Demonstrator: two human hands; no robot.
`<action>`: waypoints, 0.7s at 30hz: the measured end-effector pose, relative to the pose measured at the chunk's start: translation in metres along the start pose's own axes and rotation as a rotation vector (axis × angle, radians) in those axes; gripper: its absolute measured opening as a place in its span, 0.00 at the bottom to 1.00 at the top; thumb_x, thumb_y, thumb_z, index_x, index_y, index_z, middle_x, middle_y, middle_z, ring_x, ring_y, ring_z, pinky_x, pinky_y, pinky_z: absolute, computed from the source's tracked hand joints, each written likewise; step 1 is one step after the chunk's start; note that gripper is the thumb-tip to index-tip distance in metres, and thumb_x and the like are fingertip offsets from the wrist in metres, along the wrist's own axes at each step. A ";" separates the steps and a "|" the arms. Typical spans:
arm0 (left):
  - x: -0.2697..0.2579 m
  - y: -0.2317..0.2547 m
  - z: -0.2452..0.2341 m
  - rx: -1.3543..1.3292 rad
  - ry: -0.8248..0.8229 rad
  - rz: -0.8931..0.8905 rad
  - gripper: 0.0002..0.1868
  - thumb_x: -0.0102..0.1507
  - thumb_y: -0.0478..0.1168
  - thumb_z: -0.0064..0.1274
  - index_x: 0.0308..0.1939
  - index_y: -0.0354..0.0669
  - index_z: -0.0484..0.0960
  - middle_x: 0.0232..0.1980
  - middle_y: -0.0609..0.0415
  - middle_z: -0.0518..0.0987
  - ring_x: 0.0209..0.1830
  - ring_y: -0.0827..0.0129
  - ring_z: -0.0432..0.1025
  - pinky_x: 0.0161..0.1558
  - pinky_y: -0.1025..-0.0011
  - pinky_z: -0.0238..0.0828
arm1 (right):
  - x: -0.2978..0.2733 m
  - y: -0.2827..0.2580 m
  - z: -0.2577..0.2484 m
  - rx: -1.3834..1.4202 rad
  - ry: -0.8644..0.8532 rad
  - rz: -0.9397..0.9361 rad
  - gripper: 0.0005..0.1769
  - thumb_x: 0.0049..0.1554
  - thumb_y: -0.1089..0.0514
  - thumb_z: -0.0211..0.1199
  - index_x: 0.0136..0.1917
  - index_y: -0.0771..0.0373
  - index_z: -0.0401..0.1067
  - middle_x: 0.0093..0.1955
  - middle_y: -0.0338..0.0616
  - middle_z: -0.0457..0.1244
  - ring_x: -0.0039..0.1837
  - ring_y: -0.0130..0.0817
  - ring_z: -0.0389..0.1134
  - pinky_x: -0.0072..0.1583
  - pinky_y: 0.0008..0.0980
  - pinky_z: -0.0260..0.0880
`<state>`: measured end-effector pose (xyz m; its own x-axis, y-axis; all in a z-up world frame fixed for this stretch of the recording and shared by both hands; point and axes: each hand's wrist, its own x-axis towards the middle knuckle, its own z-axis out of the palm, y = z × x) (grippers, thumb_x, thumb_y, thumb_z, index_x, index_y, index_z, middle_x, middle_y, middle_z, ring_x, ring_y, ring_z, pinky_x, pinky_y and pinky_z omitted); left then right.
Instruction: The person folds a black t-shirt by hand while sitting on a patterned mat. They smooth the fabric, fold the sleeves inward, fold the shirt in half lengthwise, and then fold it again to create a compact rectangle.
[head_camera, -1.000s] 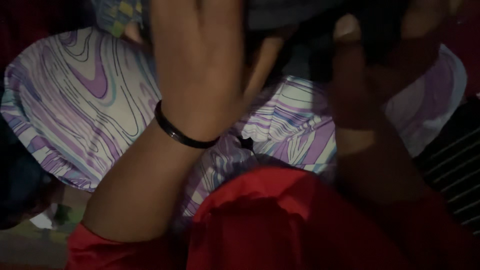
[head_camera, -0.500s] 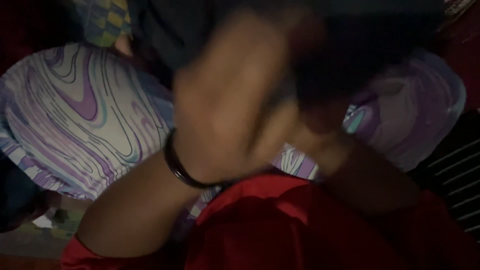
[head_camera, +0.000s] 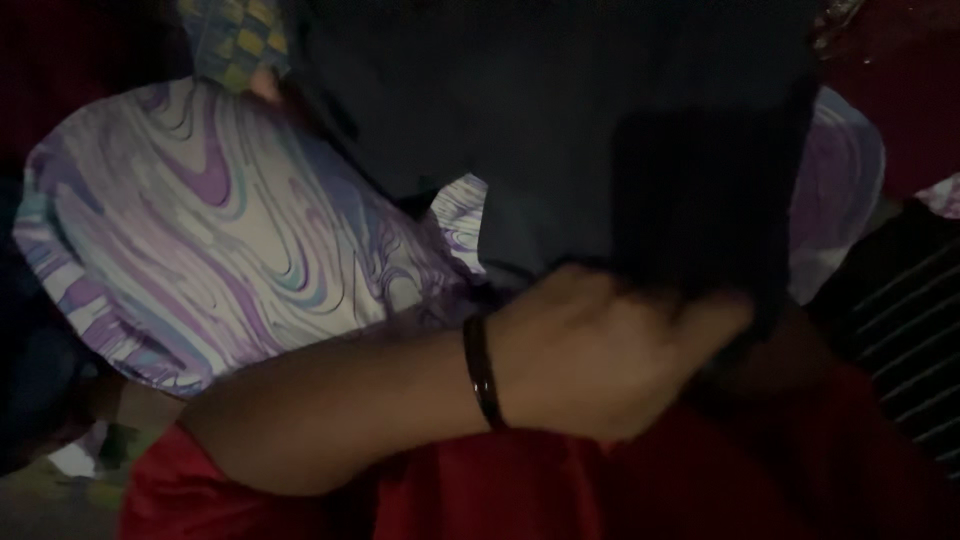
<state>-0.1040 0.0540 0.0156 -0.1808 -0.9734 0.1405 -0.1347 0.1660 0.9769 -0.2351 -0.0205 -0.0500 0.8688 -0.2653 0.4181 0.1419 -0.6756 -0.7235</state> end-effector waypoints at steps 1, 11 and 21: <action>-0.001 0.001 0.000 0.068 0.075 0.035 0.15 0.65 0.32 0.46 0.56 0.32 0.75 0.26 0.46 0.77 0.21 0.62 0.74 0.20 0.64 0.65 | 0.000 -0.007 -0.001 0.002 -0.012 0.000 0.26 0.69 0.53 0.55 0.77 0.52 0.54 0.68 0.49 0.55 0.64 0.48 0.61 0.61 0.47 0.66; -0.025 0.036 0.016 0.093 -0.255 -0.122 0.15 0.62 0.35 0.44 0.50 0.28 0.74 0.25 0.39 0.79 0.21 0.49 0.77 0.21 0.54 0.71 | -0.018 -0.063 -0.017 0.016 -0.028 0.030 0.27 0.69 0.51 0.53 0.78 0.49 0.51 0.70 0.49 0.53 0.66 0.50 0.59 0.62 0.49 0.64; -0.057 0.106 -0.012 -0.092 -0.787 -0.129 0.17 0.66 0.42 0.44 0.49 0.29 0.77 0.29 0.36 0.81 0.28 0.45 0.79 0.34 0.54 0.76 | -0.030 -0.108 -0.035 0.190 -0.001 0.108 0.28 0.69 0.50 0.51 0.79 0.46 0.49 0.72 0.49 0.50 0.68 0.51 0.56 0.64 0.50 0.62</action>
<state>-0.0961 0.1256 0.1129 -0.8076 -0.5819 -0.0954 -0.1267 0.0132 0.9919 -0.2935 0.0360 0.0345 0.8842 -0.3285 0.3320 0.1348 -0.5010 -0.8549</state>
